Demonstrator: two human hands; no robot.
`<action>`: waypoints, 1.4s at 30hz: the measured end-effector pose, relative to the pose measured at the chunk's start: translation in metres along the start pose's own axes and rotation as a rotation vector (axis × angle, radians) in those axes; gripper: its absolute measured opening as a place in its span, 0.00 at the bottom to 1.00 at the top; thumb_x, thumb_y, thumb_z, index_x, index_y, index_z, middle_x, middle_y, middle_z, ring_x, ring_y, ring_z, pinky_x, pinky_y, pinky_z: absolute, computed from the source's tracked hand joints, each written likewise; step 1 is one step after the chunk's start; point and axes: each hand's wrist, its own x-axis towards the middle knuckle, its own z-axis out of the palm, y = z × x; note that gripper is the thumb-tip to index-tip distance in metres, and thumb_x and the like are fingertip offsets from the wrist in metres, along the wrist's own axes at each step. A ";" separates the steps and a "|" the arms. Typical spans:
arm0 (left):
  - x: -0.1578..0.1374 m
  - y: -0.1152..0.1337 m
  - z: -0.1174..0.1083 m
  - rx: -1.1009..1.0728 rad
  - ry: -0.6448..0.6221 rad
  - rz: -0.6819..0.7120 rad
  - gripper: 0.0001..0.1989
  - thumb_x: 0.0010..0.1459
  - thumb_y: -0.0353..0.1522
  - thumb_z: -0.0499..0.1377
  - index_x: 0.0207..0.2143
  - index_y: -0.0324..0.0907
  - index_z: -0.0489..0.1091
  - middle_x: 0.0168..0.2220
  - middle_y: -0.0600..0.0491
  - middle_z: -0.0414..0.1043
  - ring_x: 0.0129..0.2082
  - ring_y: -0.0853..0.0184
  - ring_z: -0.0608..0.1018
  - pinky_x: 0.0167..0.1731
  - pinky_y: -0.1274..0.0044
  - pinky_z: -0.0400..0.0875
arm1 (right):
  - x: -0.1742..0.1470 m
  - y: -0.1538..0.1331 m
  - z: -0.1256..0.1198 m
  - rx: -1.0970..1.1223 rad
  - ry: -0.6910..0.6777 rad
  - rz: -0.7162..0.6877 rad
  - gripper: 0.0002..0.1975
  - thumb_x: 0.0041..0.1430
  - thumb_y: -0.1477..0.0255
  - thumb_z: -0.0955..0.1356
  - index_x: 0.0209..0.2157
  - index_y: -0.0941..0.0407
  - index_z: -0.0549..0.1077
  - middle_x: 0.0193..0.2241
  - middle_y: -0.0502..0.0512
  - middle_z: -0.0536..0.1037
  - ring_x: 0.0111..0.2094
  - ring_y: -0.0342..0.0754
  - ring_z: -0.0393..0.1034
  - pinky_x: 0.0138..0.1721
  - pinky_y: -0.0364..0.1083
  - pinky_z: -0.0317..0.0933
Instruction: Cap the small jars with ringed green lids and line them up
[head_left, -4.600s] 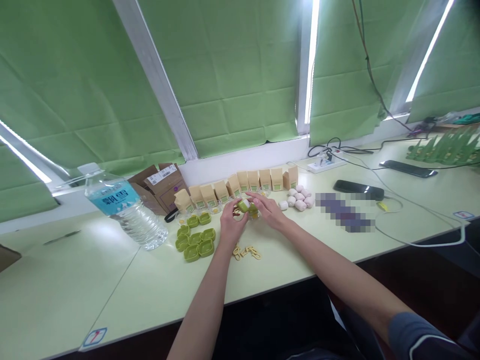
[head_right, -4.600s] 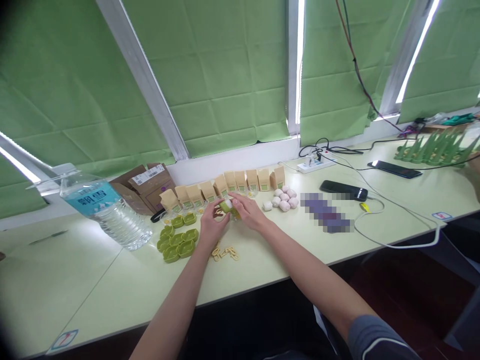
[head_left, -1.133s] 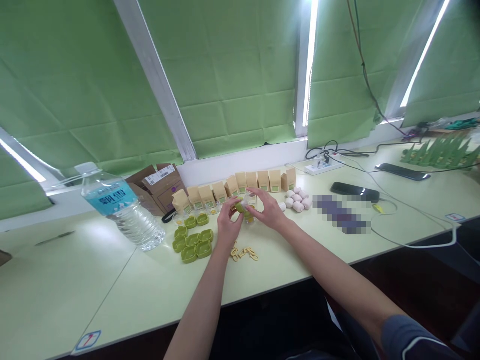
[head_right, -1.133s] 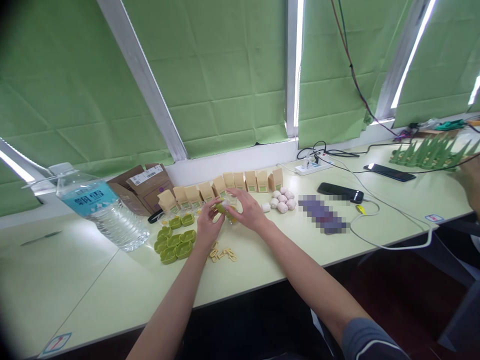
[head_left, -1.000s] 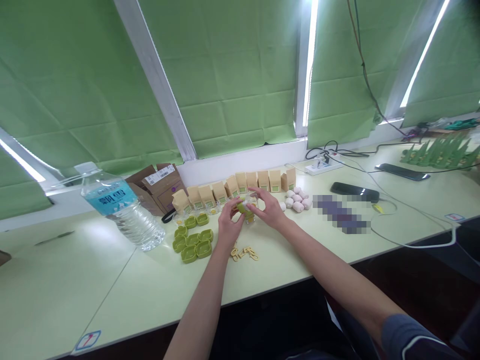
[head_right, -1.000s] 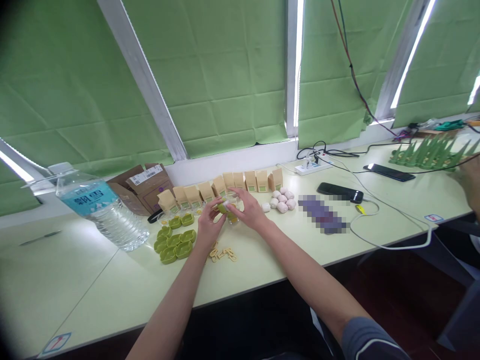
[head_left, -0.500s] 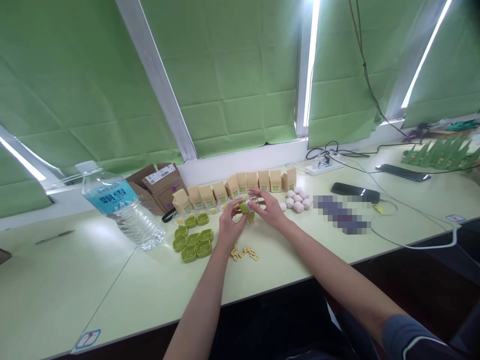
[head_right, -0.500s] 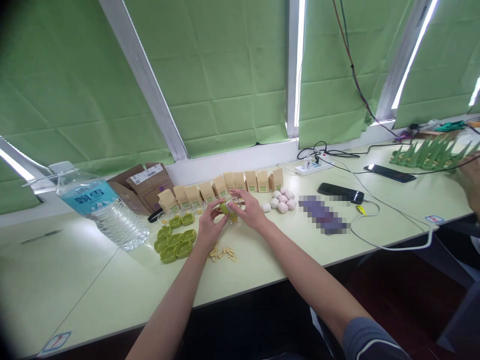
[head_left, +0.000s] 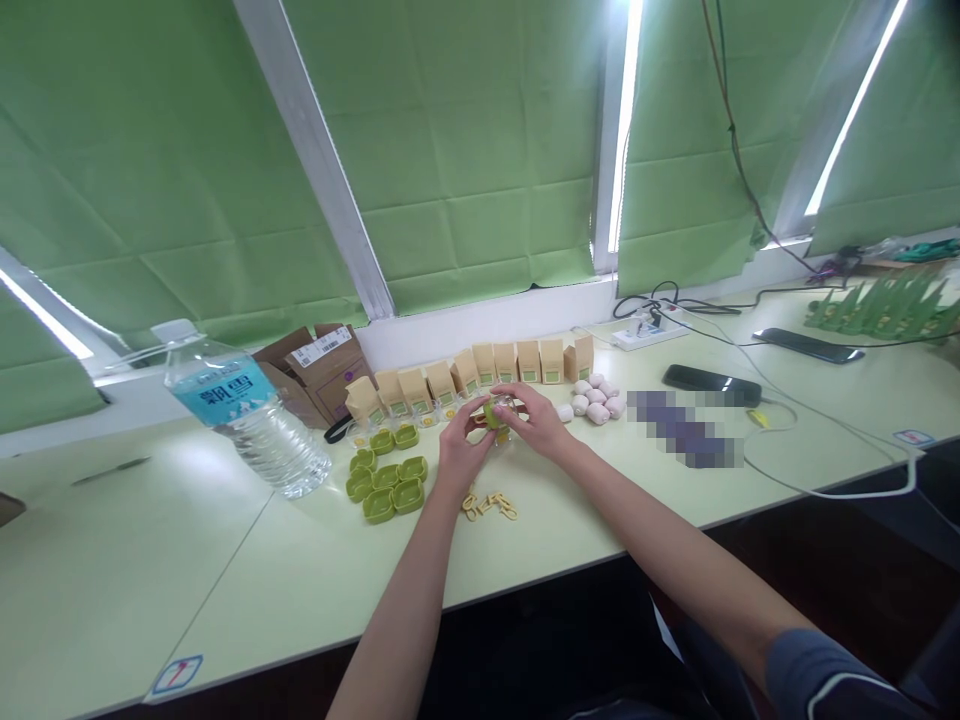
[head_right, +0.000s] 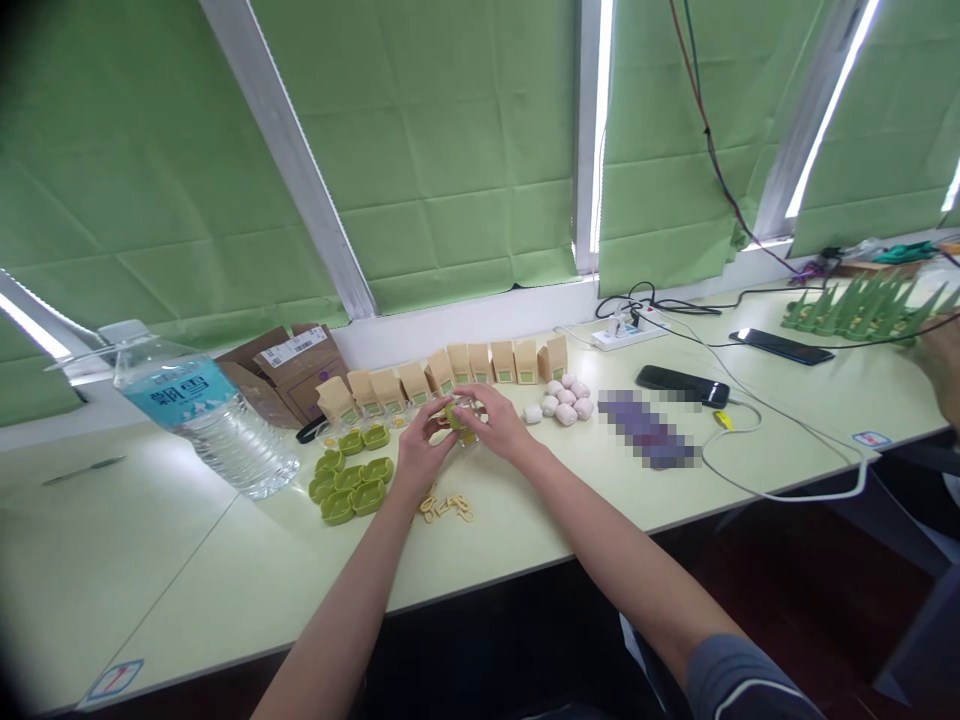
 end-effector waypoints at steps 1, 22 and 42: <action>0.000 0.000 0.000 -0.007 0.009 0.000 0.22 0.56 0.34 0.64 0.53 0.47 0.68 0.53 0.47 0.72 0.40 0.66 0.81 0.46 0.68 0.78 | 0.000 -0.001 0.000 -0.009 -0.004 -0.015 0.16 0.64 0.61 0.65 0.51 0.52 0.72 0.50 0.58 0.75 0.52 0.51 0.70 0.50 0.51 0.68; 0.003 -0.003 -0.003 0.030 0.143 -0.055 0.13 0.64 0.35 0.55 0.49 0.43 0.70 0.49 0.47 0.74 0.45 0.65 0.77 0.47 0.72 0.73 | -0.005 0.004 0.005 0.087 -0.147 -0.030 0.36 0.57 0.72 0.68 0.66 0.49 0.56 0.61 0.62 0.63 0.43 0.49 0.73 0.37 0.47 0.76; -0.001 0.004 -0.001 -0.095 0.052 -0.182 0.16 0.62 0.43 0.56 0.47 0.43 0.65 0.45 0.48 0.70 0.35 0.67 0.77 0.33 0.77 0.72 | -0.005 0.006 0.010 0.094 -0.188 -0.030 0.25 0.56 0.65 0.72 0.55 0.50 0.67 0.52 0.57 0.73 0.34 0.45 0.71 0.31 0.46 0.72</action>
